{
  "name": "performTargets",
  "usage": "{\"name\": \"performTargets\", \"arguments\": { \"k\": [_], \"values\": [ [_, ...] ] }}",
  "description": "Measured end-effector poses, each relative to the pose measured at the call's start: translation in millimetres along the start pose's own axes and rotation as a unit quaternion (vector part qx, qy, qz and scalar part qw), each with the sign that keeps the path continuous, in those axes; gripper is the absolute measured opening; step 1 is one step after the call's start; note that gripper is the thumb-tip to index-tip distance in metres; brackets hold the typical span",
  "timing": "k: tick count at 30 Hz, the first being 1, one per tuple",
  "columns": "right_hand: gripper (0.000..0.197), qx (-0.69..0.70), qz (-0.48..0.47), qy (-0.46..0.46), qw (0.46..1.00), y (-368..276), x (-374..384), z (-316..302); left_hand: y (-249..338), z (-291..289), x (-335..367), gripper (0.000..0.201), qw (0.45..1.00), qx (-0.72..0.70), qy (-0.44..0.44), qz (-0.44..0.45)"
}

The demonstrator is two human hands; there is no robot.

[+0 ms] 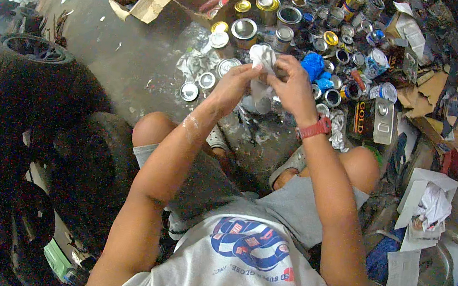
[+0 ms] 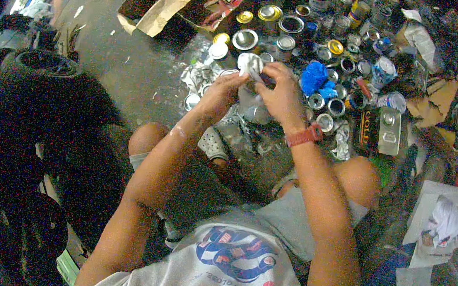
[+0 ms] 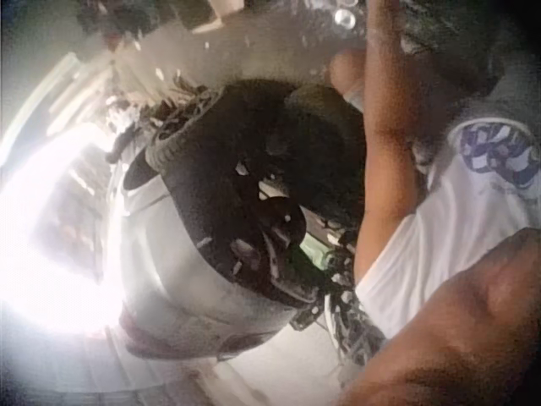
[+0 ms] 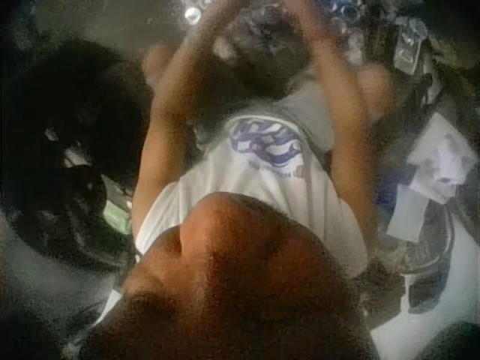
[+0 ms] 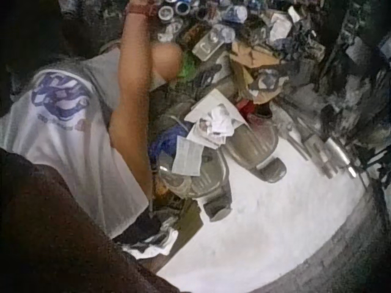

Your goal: The person sits on the floor and wipes the exterior of a cylindrical metal part with a white cloth. They repeatedly rub the surface, rotate the part to clean different sides, and place it back among a pile of similar metal parts and cans.

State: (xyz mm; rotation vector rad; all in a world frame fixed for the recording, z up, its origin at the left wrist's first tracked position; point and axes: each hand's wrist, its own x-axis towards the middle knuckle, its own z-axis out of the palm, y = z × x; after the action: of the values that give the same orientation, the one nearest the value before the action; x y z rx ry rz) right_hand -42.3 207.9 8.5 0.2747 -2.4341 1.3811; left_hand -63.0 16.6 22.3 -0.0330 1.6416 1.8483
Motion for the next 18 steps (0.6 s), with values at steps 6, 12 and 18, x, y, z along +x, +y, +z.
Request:
{"name": "performTargets", "arguments": {
  "k": [6, 12, 18],
  "values": [
    [0.024, -0.071, 0.145, 0.105, 0.981, 8, 18, -22, 15, -1, -4, 0.075, 0.956, -0.283, -0.072, -0.003],
    [0.035, -0.079, -0.085, 0.006, 0.993, -43, 2, -2, 16, 1, -3, 0.09, 0.932, -0.353, -0.083, -0.029],
    [0.018, -0.018, 0.252, -0.072, 0.965, -5, 21, -10, 4, 0, -7, 0.096, 0.951, -0.305, -0.051, -0.019]
  ]
}}
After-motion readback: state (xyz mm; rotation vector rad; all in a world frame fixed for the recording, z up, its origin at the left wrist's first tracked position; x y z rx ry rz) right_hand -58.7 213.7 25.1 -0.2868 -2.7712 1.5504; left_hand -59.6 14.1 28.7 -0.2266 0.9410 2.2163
